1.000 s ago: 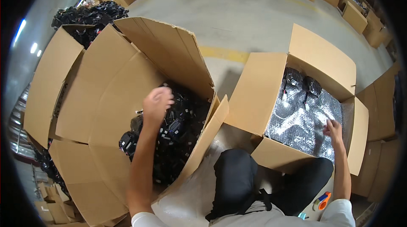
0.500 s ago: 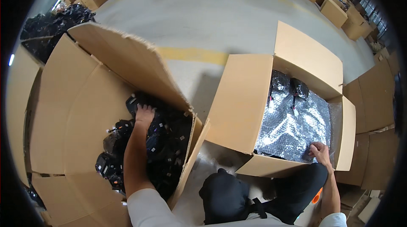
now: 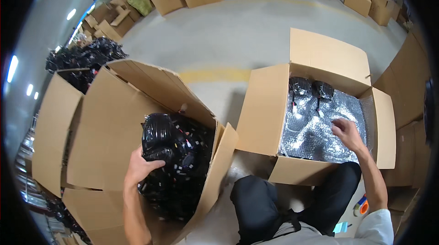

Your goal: The person sits on the floor and packs small black electronic devices into a cardboard box. They place bubble wrap inside the box and transfer the items one by one from a larger container to the smaller box.

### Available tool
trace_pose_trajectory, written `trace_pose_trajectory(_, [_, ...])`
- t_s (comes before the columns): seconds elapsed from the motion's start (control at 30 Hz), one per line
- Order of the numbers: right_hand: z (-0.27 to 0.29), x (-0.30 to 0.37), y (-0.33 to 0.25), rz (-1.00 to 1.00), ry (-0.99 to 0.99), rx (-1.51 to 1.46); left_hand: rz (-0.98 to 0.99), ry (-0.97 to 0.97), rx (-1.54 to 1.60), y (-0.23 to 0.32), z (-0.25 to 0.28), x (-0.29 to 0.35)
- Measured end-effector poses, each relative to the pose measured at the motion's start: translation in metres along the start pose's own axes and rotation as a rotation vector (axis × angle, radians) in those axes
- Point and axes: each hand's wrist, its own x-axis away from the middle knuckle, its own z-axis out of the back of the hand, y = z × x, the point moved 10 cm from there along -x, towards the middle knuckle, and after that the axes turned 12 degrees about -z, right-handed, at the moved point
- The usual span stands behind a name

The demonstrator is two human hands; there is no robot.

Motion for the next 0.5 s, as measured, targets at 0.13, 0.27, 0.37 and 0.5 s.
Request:
trace_pose_trajectory(0.13, [-0.003,0.077,-0.244,0.785,-0.015,-0.105,-0.167,-0.211,-0.074,0.138,-0.02,0.016])
trace_pose_trajectory(0.27, [-0.013,0.128,-0.34,1.164,-0.24,-0.301,-0.309,-0.646,-0.153,0.233,-0.104,0.022])
trace_pose_trajectory(0.37, [-0.027,0.114,-0.304,0.943,-0.653,-0.273,-0.333,-0.903,-0.018,0.265,-0.183,0.015])
trace_pose_trajectory(0.5, [-0.002,0.077,-0.197,0.598,-0.575,-0.441,-0.119,-0.699,0.528,0.212,-0.255,-0.03])
